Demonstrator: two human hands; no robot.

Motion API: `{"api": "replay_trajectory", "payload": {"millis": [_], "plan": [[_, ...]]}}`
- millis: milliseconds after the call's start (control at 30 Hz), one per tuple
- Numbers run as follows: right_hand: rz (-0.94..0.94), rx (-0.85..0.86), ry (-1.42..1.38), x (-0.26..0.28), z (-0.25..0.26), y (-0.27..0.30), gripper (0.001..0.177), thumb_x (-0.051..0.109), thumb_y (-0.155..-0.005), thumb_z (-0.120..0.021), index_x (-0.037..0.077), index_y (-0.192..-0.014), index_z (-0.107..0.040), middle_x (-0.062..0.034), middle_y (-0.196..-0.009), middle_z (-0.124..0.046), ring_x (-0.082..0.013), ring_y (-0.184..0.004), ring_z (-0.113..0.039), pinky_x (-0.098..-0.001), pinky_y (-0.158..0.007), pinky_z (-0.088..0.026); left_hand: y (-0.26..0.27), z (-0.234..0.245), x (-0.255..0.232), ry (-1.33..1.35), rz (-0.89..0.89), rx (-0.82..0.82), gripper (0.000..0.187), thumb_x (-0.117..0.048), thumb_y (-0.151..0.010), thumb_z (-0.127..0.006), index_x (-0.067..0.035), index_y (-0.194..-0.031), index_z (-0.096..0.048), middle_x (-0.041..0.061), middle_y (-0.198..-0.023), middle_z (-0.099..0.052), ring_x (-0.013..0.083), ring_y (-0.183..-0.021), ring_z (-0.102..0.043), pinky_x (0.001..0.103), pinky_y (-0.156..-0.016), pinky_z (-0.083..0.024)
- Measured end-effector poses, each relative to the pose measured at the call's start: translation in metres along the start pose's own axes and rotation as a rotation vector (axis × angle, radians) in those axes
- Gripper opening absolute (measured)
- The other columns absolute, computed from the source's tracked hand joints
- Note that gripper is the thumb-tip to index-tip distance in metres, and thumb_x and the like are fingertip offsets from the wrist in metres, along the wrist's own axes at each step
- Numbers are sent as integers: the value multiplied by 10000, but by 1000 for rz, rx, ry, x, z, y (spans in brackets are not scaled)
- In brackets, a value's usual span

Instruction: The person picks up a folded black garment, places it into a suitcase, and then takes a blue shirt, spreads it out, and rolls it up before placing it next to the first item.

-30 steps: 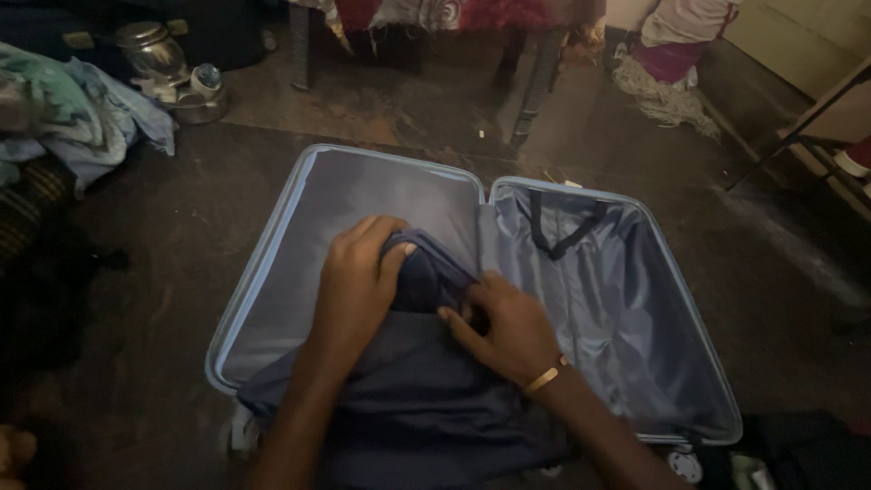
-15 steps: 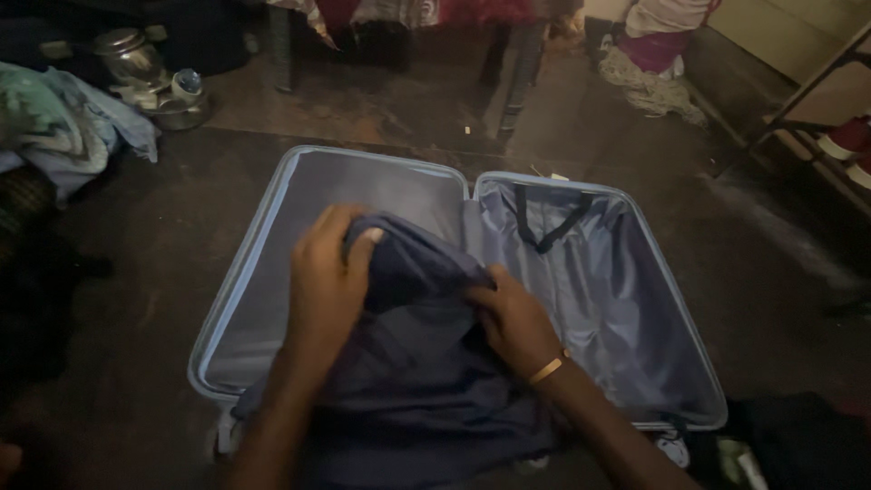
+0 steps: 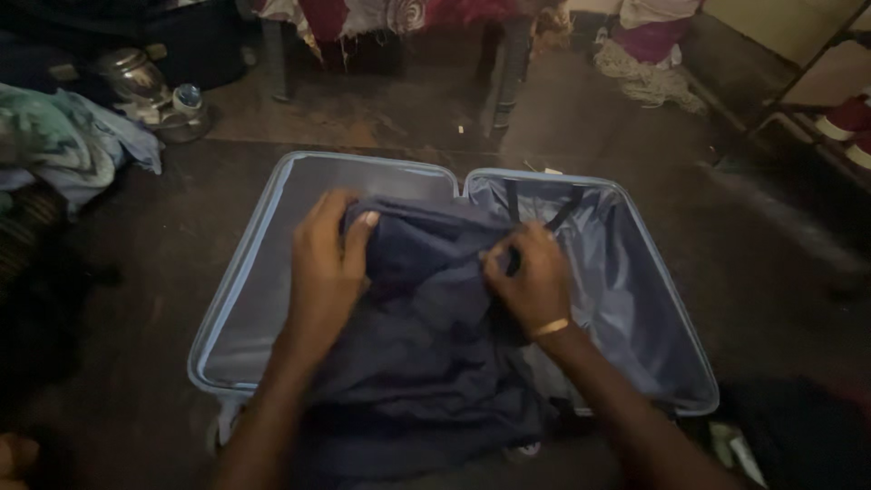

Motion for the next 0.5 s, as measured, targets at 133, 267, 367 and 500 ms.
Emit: {"api": "replay_trajectory", "payload": {"millis": [133,267,367,500], "plan": [[-27,-15,-109,-4,18,-24,250,22,-790,-696,26,-1030,-627,-188,-1075,-555,-396,-962,-617,-462,-802,-498,-21,0,-17,-38,-335,-99,210,-125,-1040,-587,31,-1179,-612,221,-1089,-684,351,-1042,-683,441,-910,-518],[-8,-11,-44,-12,33,-42,410,-87,-777,-577,52,-1161,-618,-196,-1137,-543,-421,-1013,-601,-488,-845,-501,-46,-1,-31,-114,-264,-115,199,-127,-1041,-578,16,-1172,-620,216,-1067,-686,361,-1021,-686,447,-875,-507],[44,-30,-33,-25,44,-55,408,-120,-819,-540,62,-1174,-625,-187,-1113,-557,-409,-1017,-605,-480,-857,-498,-61,0,-48,-81,-389,-143,177,-88,-1031,-581,25,-1164,-612,236,-1094,-686,399,-1056,-679,460,-917,-502],[272,-158,128,-48,65,-84,399,-100,-796,-570,30,-1173,-594,-192,-1069,-577,-419,-1000,-585,-491,-872,-475,-82,-5,-53,-90,-379,-104,163,-97,-1034,-589,8,-1156,-612,231,-1070,-696,399,-1044,-691,457,-916,-504]]}}
Point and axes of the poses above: each hand's wrist, its own y-axis away from the middle knuckle, its own z-axis out of the back of the hand, x = y × z, the point moved 2 cm from there along -y, towards the middle knuckle
